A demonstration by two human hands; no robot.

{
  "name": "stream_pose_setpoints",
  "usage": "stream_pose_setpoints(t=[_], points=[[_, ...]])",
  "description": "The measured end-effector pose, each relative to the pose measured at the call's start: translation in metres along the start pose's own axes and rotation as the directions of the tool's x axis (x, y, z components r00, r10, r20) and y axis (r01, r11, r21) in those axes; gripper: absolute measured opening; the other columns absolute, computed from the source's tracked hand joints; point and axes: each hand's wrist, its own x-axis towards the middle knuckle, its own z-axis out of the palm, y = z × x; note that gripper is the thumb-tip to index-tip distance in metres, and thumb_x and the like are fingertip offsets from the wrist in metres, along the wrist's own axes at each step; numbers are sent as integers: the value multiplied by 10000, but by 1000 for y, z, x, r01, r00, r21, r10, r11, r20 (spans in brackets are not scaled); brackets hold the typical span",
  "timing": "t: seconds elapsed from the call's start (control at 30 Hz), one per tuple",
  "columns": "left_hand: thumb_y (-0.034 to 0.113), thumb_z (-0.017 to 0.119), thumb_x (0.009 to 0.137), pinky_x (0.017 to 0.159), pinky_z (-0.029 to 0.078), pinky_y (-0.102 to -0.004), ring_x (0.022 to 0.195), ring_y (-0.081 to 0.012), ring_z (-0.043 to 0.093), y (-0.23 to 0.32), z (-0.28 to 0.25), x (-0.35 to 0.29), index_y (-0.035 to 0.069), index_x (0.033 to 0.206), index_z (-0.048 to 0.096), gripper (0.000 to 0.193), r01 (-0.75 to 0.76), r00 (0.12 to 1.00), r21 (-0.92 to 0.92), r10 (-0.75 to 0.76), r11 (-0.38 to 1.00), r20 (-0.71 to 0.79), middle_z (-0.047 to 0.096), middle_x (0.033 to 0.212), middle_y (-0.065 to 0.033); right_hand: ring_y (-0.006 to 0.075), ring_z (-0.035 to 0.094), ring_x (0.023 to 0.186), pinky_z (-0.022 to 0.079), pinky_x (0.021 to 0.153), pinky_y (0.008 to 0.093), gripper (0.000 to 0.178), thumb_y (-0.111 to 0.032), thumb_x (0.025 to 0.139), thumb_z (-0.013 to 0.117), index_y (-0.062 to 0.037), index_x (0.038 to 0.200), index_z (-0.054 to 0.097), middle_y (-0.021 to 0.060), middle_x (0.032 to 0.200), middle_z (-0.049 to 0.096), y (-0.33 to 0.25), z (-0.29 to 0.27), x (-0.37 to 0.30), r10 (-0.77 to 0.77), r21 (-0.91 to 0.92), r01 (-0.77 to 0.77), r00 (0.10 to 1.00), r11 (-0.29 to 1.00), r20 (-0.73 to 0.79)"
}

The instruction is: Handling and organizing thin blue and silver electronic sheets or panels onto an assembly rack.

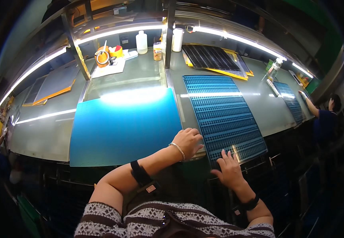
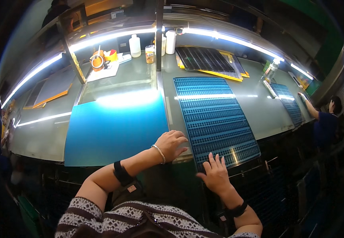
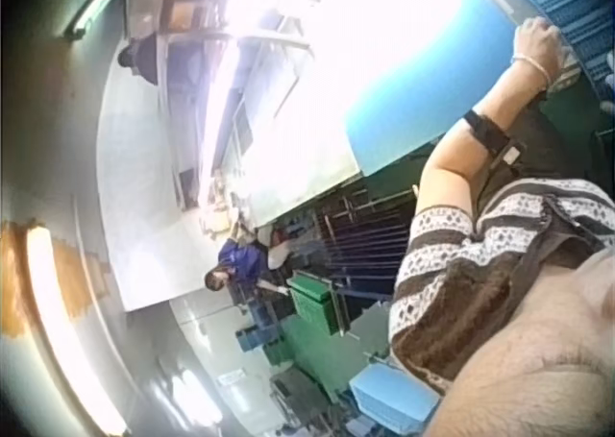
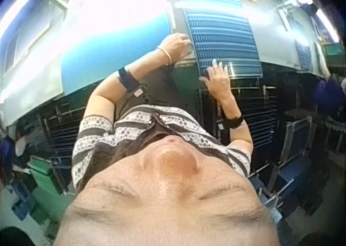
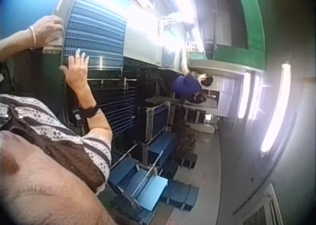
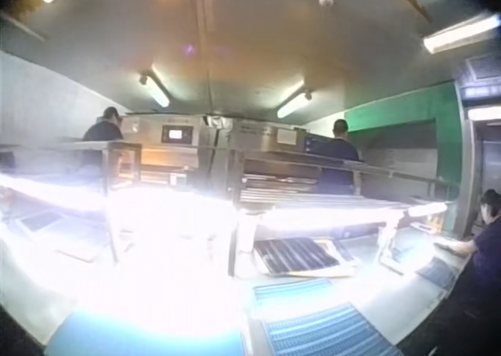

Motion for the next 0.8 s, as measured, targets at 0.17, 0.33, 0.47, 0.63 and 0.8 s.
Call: stream_pose_setpoints(t=[0.17,0.33,0.47,0.63,0.8], points=[[340,634,795,1001,334,-431,1260,-301,352,-7,18,8,56,1179,531,488,-73,986,138,92,988,-139,428,1311,-120,478,453,1126,324,951,587,503,-412,733,668,-7,992,519,340,1174,477,6,-4,4,-103,6,103,994,995,29],[420,620,790,1054,265,-459,1334,-312,246,-12,30,21,43,1267,463,628,-35,990,206,62,978,-129,329,1407,-126,490,498,1065,334,956,573,340,-286,799,607,-4,966,515,373,1113,494,15,1,7,-206,-71,207,978,976,19],[454,605,792,1055,270,-446,1318,-317,274,-7,22,23,53,1277,453,648,-45,996,80,50,996,-69,356,1383,-130,364,625,818,451,845,475,145,-131,835,480,-7,868,547,241,895,611,35,-2,10,-200,-119,192,978,974,-53],[557,605,737,1058,258,-452,1317,-318,277,-1,26,18,73,1307,426,768,-324,944,153,330,933,-9,350,1384,-151,303,592,580,447,543,394,127,-36,833,459,-65,799,578,127,607,581,85,-93,59,200,71,-192,818,979,-539],[657,536,723,1081,180,-480,1340,-315,230,3,55,41,86,1360,358,875,-270,963,244,262,931,66,285,1432,-152,263,621,652,462,612,369,54,-45,793,557,-70,825,593,100,685,620,64,-157,80,-210,-333,21,812,943,-544]])
